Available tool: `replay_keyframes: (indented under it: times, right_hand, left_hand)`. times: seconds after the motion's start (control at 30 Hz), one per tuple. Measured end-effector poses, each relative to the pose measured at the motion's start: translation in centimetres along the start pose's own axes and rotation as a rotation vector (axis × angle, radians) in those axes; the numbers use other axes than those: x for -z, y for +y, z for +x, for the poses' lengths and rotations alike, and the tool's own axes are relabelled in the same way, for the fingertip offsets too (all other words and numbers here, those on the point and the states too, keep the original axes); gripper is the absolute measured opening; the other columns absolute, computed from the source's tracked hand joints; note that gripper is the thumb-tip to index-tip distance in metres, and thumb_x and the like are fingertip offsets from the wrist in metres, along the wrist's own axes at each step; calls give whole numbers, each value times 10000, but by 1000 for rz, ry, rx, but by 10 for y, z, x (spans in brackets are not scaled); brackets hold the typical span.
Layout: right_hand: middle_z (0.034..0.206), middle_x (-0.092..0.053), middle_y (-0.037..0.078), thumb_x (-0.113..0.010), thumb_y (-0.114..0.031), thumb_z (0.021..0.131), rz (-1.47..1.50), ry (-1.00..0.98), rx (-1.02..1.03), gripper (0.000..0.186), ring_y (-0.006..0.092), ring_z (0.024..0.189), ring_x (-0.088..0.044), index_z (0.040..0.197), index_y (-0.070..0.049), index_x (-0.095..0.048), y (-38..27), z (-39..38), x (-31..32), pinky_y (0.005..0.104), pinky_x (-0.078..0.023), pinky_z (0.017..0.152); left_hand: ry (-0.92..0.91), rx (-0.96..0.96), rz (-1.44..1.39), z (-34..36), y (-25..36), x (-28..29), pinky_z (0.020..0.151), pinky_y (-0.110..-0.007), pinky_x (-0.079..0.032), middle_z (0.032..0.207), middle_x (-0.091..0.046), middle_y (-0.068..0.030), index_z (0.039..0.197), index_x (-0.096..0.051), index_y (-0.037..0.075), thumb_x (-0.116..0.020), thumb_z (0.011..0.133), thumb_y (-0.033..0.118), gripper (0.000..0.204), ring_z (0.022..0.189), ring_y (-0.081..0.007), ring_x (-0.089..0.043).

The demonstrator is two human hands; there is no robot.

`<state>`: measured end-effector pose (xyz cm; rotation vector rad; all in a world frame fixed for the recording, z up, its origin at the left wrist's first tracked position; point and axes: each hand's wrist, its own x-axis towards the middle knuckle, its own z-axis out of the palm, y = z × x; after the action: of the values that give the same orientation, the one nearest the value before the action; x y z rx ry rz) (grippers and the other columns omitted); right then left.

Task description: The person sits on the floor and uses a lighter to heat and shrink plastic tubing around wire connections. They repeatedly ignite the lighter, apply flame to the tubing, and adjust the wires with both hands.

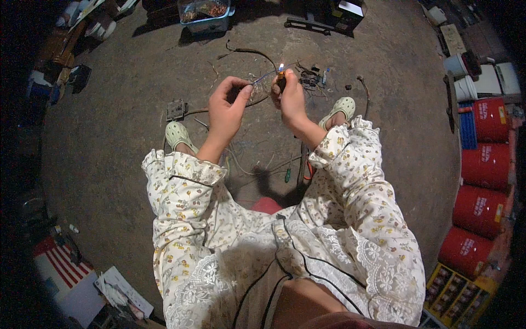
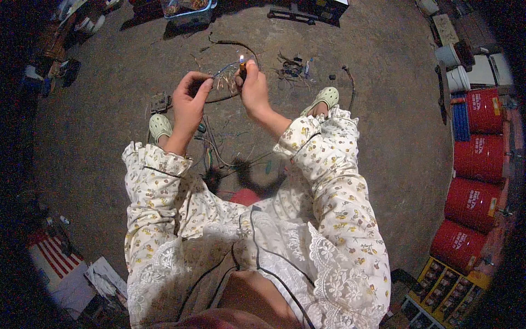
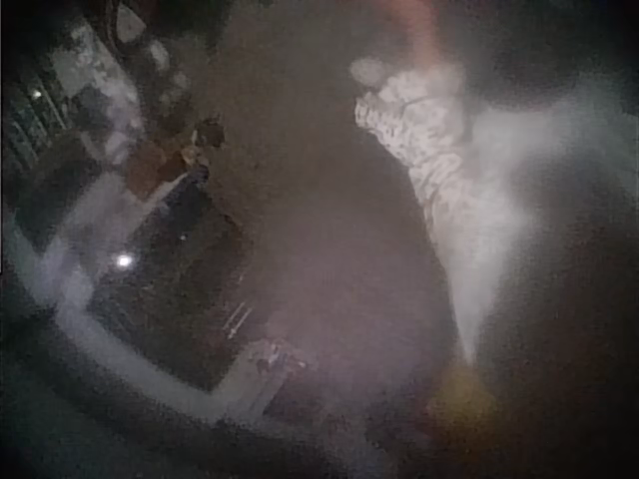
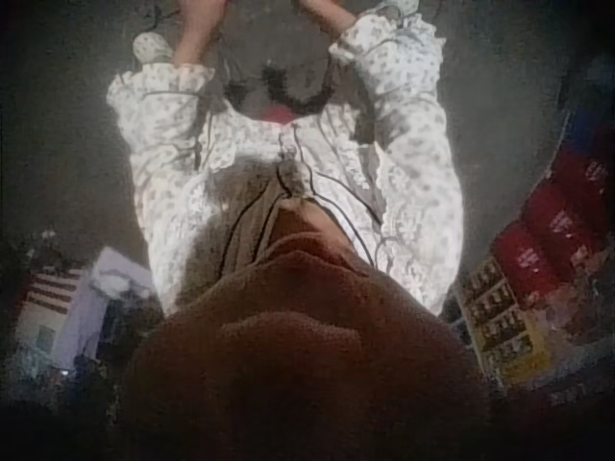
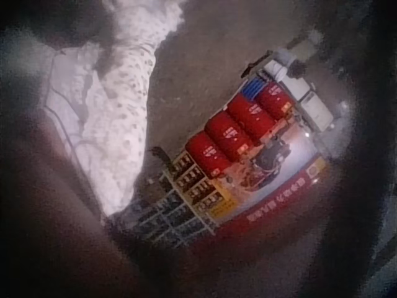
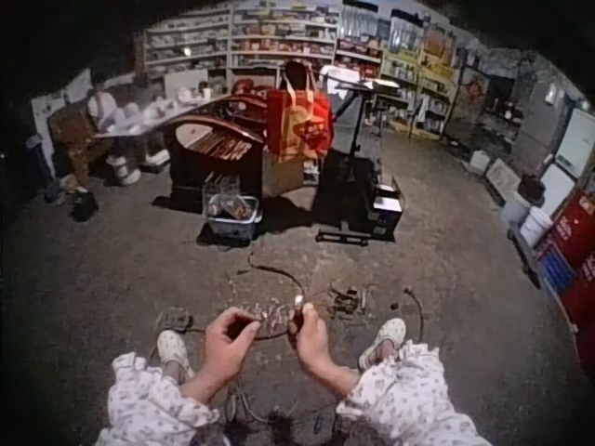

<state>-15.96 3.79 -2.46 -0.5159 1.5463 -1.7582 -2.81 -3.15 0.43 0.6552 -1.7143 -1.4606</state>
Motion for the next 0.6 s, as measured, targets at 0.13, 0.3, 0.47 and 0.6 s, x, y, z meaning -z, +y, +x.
replay_keyframes:
  times: [0.13,0.3,0.47,0.6]
  right_hand:
    - [573,-409,-13,-261,-420,933,-45,-22,8,494,105,533,-361,626,-69,-425,1,-3,-1,288,-287,507]
    - [583,-405,-20,-284,-406,938,-62,-15,71,474,98,539,-358,632,-72,-423,5,-4,-3,283,-288,505]
    - [581,-406,-26,-295,-392,942,-17,-13,22,462,92,514,-356,637,-71,-423,1,-11,-9,279,-285,481]
    - [576,-407,-24,-300,-402,938,0,-38,6,469,91,504,-362,636,-65,-423,1,-13,-11,283,-283,467]
  left_hand:
    - [3,-10,2,0,1,-1,578,-189,-388,722,-541,28,839,-564,8,-588,826,70,68,653,-39,-476]
    - [-3,-40,24,0,-2,0,570,-190,-387,712,-539,29,835,-567,10,-590,823,65,61,643,-39,-473]
    - [-4,-36,57,0,-11,-1,570,-194,-390,715,-545,20,837,-571,13,-593,816,62,58,645,-43,-478]
    - [-5,-14,61,-1,-12,-1,572,-202,-397,727,-557,8,834,-572,13,-595,811,64,60,643,-52,-485]
